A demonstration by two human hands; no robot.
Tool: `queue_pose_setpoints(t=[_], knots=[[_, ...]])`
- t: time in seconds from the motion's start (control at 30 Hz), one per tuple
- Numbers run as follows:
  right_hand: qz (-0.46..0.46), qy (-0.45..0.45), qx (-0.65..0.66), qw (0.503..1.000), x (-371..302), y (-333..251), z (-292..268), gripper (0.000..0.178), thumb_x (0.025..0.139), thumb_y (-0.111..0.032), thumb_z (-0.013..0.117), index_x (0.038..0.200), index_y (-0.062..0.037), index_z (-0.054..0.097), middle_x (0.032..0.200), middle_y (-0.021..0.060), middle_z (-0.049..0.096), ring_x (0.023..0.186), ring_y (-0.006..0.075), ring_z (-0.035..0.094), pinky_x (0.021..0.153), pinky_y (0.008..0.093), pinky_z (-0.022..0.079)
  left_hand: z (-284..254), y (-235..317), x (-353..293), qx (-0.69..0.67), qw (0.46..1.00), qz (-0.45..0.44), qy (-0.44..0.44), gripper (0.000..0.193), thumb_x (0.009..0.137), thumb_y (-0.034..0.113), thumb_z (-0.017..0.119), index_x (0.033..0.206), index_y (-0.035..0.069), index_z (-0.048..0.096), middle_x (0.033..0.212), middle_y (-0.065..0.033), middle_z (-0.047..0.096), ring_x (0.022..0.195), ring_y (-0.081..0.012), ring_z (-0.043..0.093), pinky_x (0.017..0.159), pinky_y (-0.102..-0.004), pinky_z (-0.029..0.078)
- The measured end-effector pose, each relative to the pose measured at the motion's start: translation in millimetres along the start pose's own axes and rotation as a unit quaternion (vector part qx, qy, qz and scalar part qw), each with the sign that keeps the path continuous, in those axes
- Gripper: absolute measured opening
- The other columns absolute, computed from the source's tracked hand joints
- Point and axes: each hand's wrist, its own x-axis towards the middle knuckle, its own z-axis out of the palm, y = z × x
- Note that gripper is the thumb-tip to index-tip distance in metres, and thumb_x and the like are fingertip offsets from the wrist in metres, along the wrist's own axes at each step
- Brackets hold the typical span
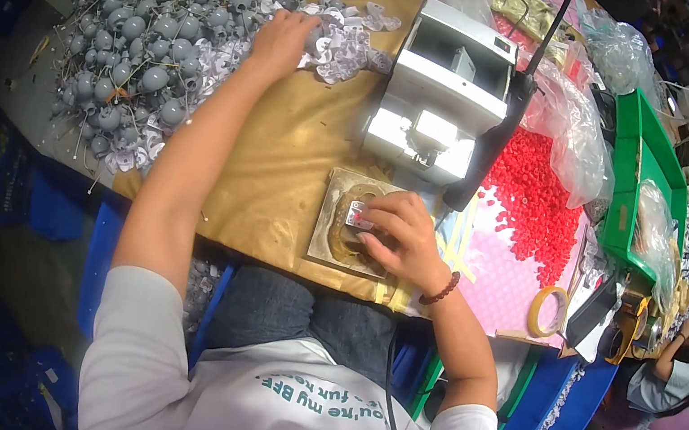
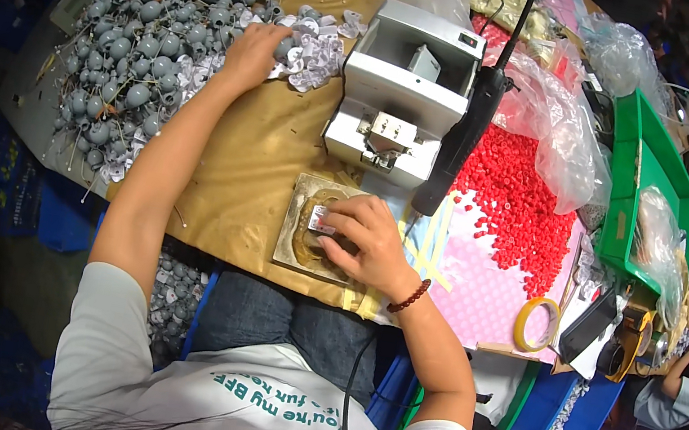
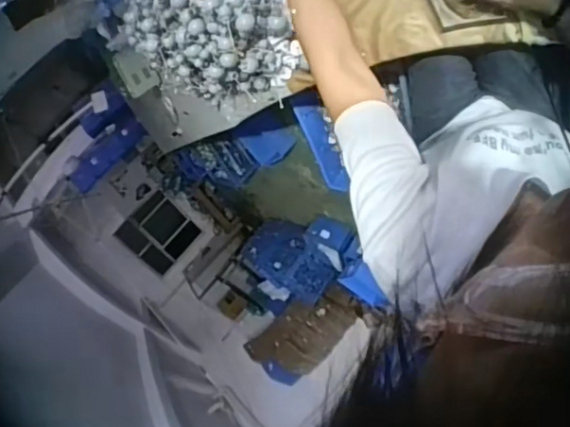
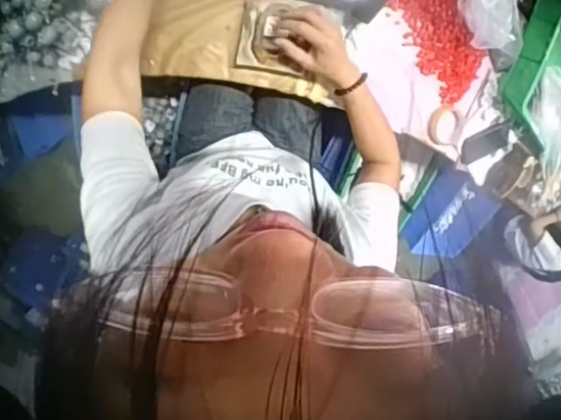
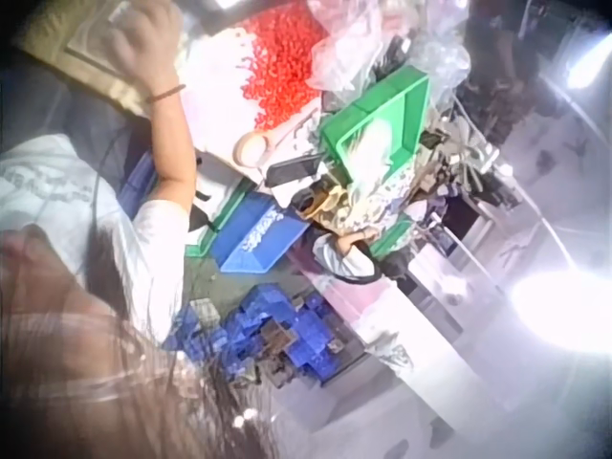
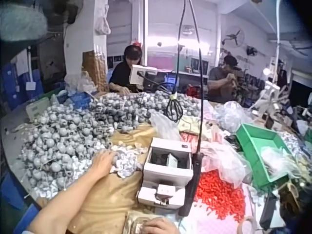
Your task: The recorder is testing and assembling small round plastic toy components using a testing fixture and a handheld power tool on a factory workbench.
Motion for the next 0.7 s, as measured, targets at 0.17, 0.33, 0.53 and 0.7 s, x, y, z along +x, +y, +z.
queue_pose_setpoints(t=[0.17, 0.33, 0.53, 0.7], knots=[[0.029, 0.066, 0.029, 0.997, -6, 2, -3, 0.024, 0.079, -0.007, 0.076, 0.102, -0.0029, 0.070, 0.103, 0.0120, 0.068, 0.088, 0.0290, 0.063, 0.077, 0.0371, 0.051, -89, 56, -15, -0.226, 0.959, 0.020, 0.172, 0.052, 0.085, -0.009, 0.057, 0.134, 0.009, 0.055, 0.128, -0.0111, 0.061, 0.115, -0.0238, 0.062, 0.094, -0.0350, 0.053], [0.066, 0.135, 0.039, 0.988, -2, -7, -11, 0.019, 0.080, -0.002, 0.072, 0.099, 0.0001, 0.070, 0.105, 0.0154, 0.068, 0.093, 0.0300, 0.065, 0.082, 0.0370, 0.052, -173, 107, -71, -0.600, 0.797, 0.007, 0.072, 0.048, 0.091, -0.004, 0.061, 0.137, 0.004, 0.050, 0.131, -0.0144, 0.057, 0.115, -0.0223, 0.062, 0.089, -0.0318, 0.056], [0.008, 0.130, 0.074, 0.989, 37, -66, -37, 0.041, 0.083, -0.009, 0.074, 0.122, 0.0003, 0.063, 0.121, 0.0201, 0.064, 0.110, 0.0301, 0.062, 0.094, 0.0390, 0.050, -206, 150, -137, -0.856, 0.482, 0.063, -0.176, 0.039, 0.103, 0.029, 0.054, 0.131, 0.002, 0.054, 0.127, -0.0168, 0.056, 0.107, -0.0234, 0.062, 0.079, -0.0310, 0.056], [0.240, -0.097, 0.412, 0.874, 29, -88, -38, 0.039, 0.099, -0.014, 0.064, 0.134, 0.0013, 0.057, 0.106, 0.0077, 0.069, 0.086, 0.0130, 0.066, 0.076, 0.0274, 0.054, -180, 164, -169, -0.877, 0.436, -0.019, -0.200, 0.044, 0.106, 0.041, 0.044, 0.116, 0.001, 0.059, 0.118, -0.0164, 0.058, 0.101, -0.0221, 0.059, 0.075, -0.0321, 0.053]])
